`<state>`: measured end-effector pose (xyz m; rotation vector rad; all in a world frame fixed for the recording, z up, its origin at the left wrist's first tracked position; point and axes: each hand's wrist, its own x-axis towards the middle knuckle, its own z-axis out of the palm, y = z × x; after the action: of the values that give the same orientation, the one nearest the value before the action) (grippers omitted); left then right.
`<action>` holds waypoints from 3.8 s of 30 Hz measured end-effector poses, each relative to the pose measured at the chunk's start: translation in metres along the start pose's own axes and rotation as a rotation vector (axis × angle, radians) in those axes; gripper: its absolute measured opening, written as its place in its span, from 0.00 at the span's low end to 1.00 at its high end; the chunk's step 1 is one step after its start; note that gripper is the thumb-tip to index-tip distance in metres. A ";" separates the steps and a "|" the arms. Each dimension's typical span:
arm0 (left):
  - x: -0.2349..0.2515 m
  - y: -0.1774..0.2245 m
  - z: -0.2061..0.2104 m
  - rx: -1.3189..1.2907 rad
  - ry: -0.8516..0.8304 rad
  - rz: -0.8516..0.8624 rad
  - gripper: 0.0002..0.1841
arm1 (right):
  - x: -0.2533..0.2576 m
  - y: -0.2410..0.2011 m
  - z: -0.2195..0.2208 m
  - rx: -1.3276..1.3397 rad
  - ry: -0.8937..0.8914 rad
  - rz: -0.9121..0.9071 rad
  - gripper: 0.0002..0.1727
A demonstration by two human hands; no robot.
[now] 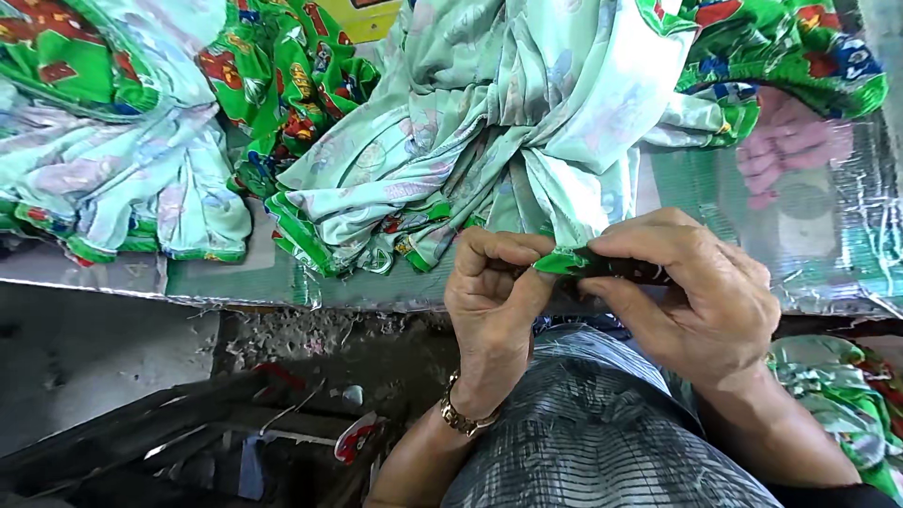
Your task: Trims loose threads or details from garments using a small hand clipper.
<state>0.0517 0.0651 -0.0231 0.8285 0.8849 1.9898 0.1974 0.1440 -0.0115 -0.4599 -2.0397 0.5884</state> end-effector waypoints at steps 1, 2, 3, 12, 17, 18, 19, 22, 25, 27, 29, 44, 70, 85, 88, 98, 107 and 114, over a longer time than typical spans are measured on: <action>0.000 0.000 0.000 0.005 -0.004 -0.004 0.11 | 0.000 0.000 0.000 0.012 0.000 0.003 0.09; -0.001 0.000 0.000 0.008 -0.006 -0.009 0.11 | 0.000 0.000 -0.001 0.018 0.000 0.004 0.09; -0.001 0.000 0.001 0.010 -0.007 -0.012 0.10 | 0.000 0.001 -0.001 0.022 0.004 0.001 0.09; -0.003 -0.002 0.001 -0.016 -0.002 -0.033 0.10 | -0.002 0.005 0.002 0.083 0.028 -0.003 0.06; -0.004 -0.003 -0.001 -0.008 0.010 -0.034 0.10 | -0.004 0.007 0.001 0.069 0.005 -0.003 0.10; -0.004 -0.003 -0.001 0.011 -0.003 -0.024 0.10 | -0.004 0.007 0.001 0.056 0.004 -0.009 0.10; -0.004 -0.004 -0.001 0.033 -0.021 -0.010 0.11 | -0.003 0.006 0.001 0.045 -0.001 -0.013 0.10; -0.003 -0.004 -0.003 0.068 -0.056 0.009 0.11 | -0.001 0.007 0.001 0.048 0.006 -0.024 0.08; -0.002 -0.006 -0.005 0.054 -0.060 -0.013 0.11 | -0.002 0.009 0.002 0.085 0.009 -0.019 0.06; -0.002 -0.007 -0.006 0.036 -0.070 -0.029 0.11 | -0.003 0.010 0.001 0.174 -0.002 0.040 0.06; -0.002 -0.007 -0.006 0.012 -0.071 -0.044 0.11 | -0.003 0.011 -0.002 0.333 -0.010 0.138 0.10; 0.001 -0.004 -0.016 -0.275 -0.152 -0.232 0.07 | 0.002 0.004 0.014 0.494 0.105 0.322 0.10; 0.017 0.020 -0.026 0.334 -0.415 -0.015 0.05 | -0.005 0.009 -0.018 0.633 -0.151 0.464 0.07; 0.005 0.019 0.001 0.571 -0.258 -0.018 0.10 | -0.010 -0.001 -0.003 -0.004 -0.018 0.129 0.15; 0.005 0.015 0.002 0.687 -0.287 0.066 0.13 | -0.008 0.002 0.003 0.019 0.004 0.102 0.05; 0.003 0.011 0.003 0.692 -0.274 0.073 0.10 | -0.009 0.006 -0.006 0.327 -0.030 0.296 0.02; 0.010 0.016 0.002 0.857 -0.430 0.109 0.08 | -0.003 0.006 -0.010 0.199 -0.030 0.177 0.01; 0.023 0.021 0.001 0.935 -0.465 0.091 0.03 | -0.003 0.003 -0.028 -0.067 -0.215 0.248 0.18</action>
<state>0.0332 0.0761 -0.0004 1.7751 1.5075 1.2821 0.2229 0.1509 -0.0022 -0.7232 -2.2282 0.7462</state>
